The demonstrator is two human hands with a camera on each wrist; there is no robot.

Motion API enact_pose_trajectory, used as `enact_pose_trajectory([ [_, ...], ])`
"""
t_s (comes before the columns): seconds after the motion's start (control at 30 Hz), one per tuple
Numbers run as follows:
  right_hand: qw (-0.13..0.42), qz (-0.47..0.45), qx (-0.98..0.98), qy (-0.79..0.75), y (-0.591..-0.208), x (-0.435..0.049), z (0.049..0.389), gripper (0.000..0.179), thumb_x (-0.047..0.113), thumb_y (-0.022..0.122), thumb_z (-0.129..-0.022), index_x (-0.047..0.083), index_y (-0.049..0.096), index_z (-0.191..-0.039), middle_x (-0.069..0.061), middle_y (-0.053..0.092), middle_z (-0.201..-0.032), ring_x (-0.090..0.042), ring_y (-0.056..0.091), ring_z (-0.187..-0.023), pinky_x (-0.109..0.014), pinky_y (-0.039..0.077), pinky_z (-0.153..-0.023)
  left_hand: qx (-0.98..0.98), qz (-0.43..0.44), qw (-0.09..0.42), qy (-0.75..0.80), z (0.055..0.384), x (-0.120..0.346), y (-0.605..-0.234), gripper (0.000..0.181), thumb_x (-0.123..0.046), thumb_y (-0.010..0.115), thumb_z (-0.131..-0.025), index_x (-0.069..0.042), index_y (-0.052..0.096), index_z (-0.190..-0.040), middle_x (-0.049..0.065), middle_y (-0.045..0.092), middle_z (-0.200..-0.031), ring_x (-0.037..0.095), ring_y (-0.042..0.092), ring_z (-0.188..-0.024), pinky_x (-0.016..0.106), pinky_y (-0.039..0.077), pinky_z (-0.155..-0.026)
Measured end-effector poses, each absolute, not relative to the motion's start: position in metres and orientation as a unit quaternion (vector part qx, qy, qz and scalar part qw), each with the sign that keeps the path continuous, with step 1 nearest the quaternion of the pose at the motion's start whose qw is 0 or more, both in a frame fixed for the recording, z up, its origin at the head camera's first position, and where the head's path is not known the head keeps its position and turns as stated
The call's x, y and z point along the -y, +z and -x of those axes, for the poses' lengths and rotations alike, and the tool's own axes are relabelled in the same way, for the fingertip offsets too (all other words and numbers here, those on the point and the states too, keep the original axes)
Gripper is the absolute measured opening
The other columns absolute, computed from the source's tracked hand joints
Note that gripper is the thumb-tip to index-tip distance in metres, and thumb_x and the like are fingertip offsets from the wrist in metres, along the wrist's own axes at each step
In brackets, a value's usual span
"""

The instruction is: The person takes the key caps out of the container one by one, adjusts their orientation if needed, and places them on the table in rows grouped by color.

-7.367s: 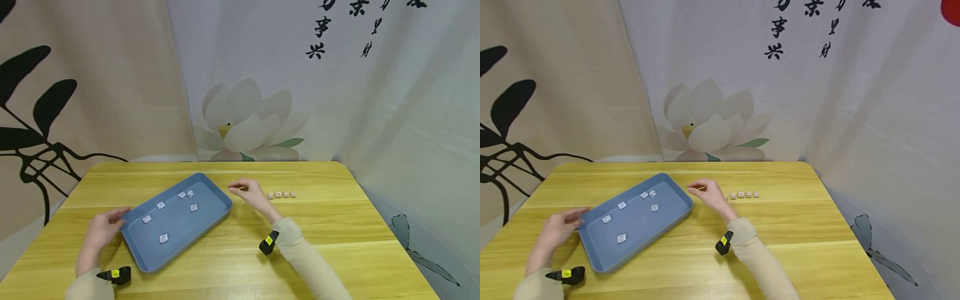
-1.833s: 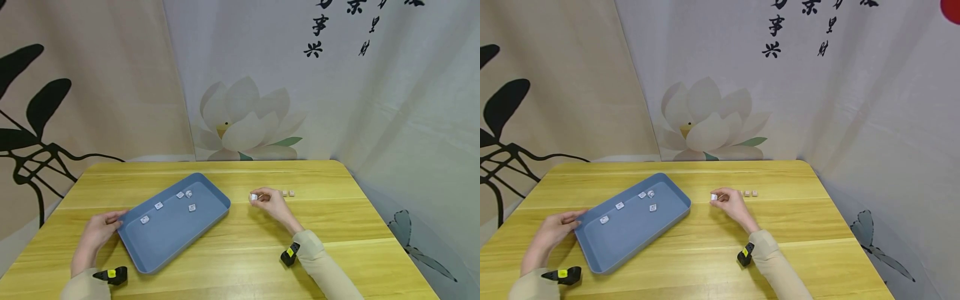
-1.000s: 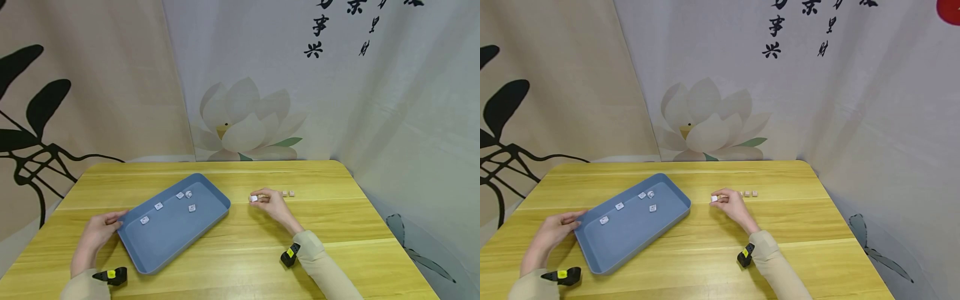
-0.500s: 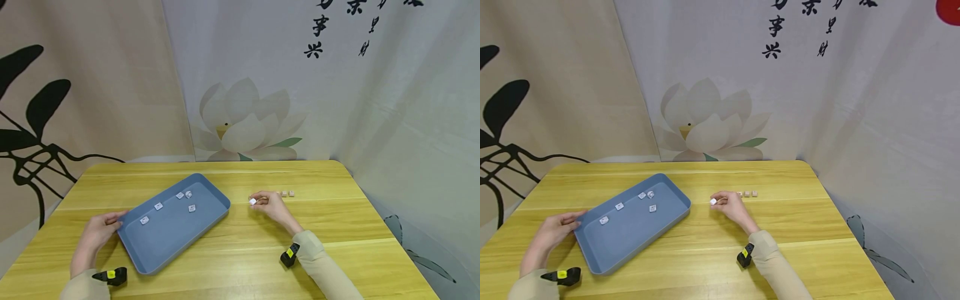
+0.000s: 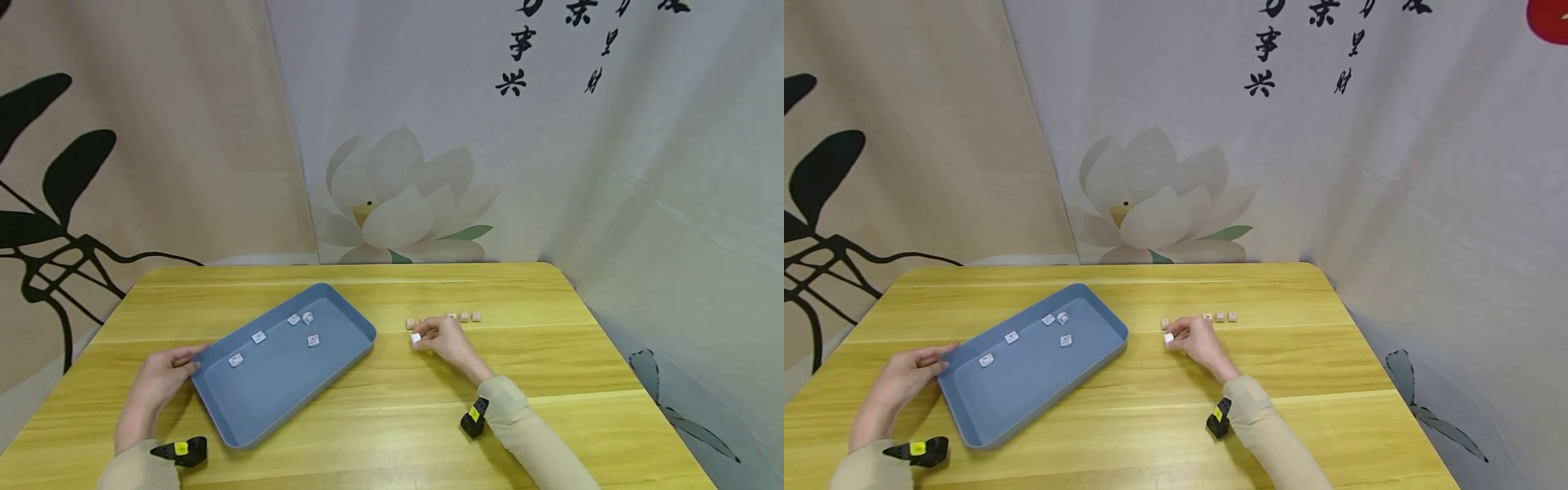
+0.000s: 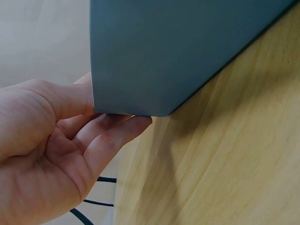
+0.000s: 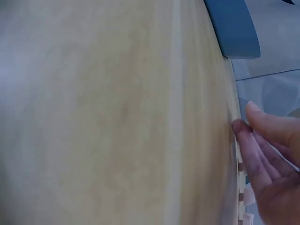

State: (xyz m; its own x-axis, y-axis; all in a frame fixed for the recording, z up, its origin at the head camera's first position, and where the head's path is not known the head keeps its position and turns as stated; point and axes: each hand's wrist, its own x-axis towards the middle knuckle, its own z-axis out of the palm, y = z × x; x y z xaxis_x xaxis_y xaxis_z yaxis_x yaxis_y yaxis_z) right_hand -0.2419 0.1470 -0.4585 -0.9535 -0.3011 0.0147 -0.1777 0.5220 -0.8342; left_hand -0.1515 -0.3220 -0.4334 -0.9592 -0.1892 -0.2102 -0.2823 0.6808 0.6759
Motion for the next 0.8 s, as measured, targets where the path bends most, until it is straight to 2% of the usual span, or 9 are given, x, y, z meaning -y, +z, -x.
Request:
enact_pose_trajectory([
  [0.2,0.055,0.144,-0.89,-0.428,-0.4605,-0.1436,0.2428,0.017,0.009,0.082,-0.071,0.006,0.074,-0.086,-0.006,0.07,-0.08,-0.008,0.057,-0.069,-0.019,0.048,-0.062,-0.915,0.126,0.06,0.379,0.1506,0.3221,-0.4334,0.041,0.0,0.049,-0.094,0.007,0.046,-0.134,0.033,0.041,-0.137,0.051,0.042,-0.126,0.052,0.048,-0.093],
  [0.43,0.055,0.143,-0.904,-0.399,-0.4623,-0.138,0.246,0.013,0.008,0.082,-0.071,0.007,0.074,-0.082,-0.001,0.063,-0.071,-0.008,0.05,-0.064,-0.018,0.041,-0.057,-0.913,0.13,0.062,0.382,0.1503,0.321,-0.4325,0.041,0.0,0.048,-0.095,0.006,0.045,-0.135,0.034,0.041,-0.137,0.051,0.043,-0.124,0.052,0.049,-0.093],
  [0.63,0.051,0.146,-0.906,-0.394,-0.4633,-0.1375,0.247,0.016,0.008,0.083,-0.069,0.006,0.074,-0.082,-0.003,0.063,-0.071,-0.008,0.05,-0.064,-0.017,0.041,-0.057,-0.913,0.128,0.061,0.382,0.15,0.3207,-0.4325,0.041,0.0,0.048,-0.094,0.006,0.046,-0.135,0.034,0.042,-0.136,0.05,0.046,-0.123,0.05,0.05,-0.091],
  [0.8,0.059,0.16,-0.902,-0.397,-0.4564,-0.1412,0.2453,0.026,0.005,0.083,-0.068,0.003,0.073,-0.092,-0.009,0.066,-0.079,-0.01,0.054,-0.068,-0.019,0.045,-0.059,-0.912,0.129,0.064,0.385,0.1499,0.3207,-0.4315,0.041,0.0,0.048,-0.095,0.006,0.046,-0.135,0.034,0.042,-0.136,0.05,0.046,-0.123,0.051,0.05,-0.092],
])
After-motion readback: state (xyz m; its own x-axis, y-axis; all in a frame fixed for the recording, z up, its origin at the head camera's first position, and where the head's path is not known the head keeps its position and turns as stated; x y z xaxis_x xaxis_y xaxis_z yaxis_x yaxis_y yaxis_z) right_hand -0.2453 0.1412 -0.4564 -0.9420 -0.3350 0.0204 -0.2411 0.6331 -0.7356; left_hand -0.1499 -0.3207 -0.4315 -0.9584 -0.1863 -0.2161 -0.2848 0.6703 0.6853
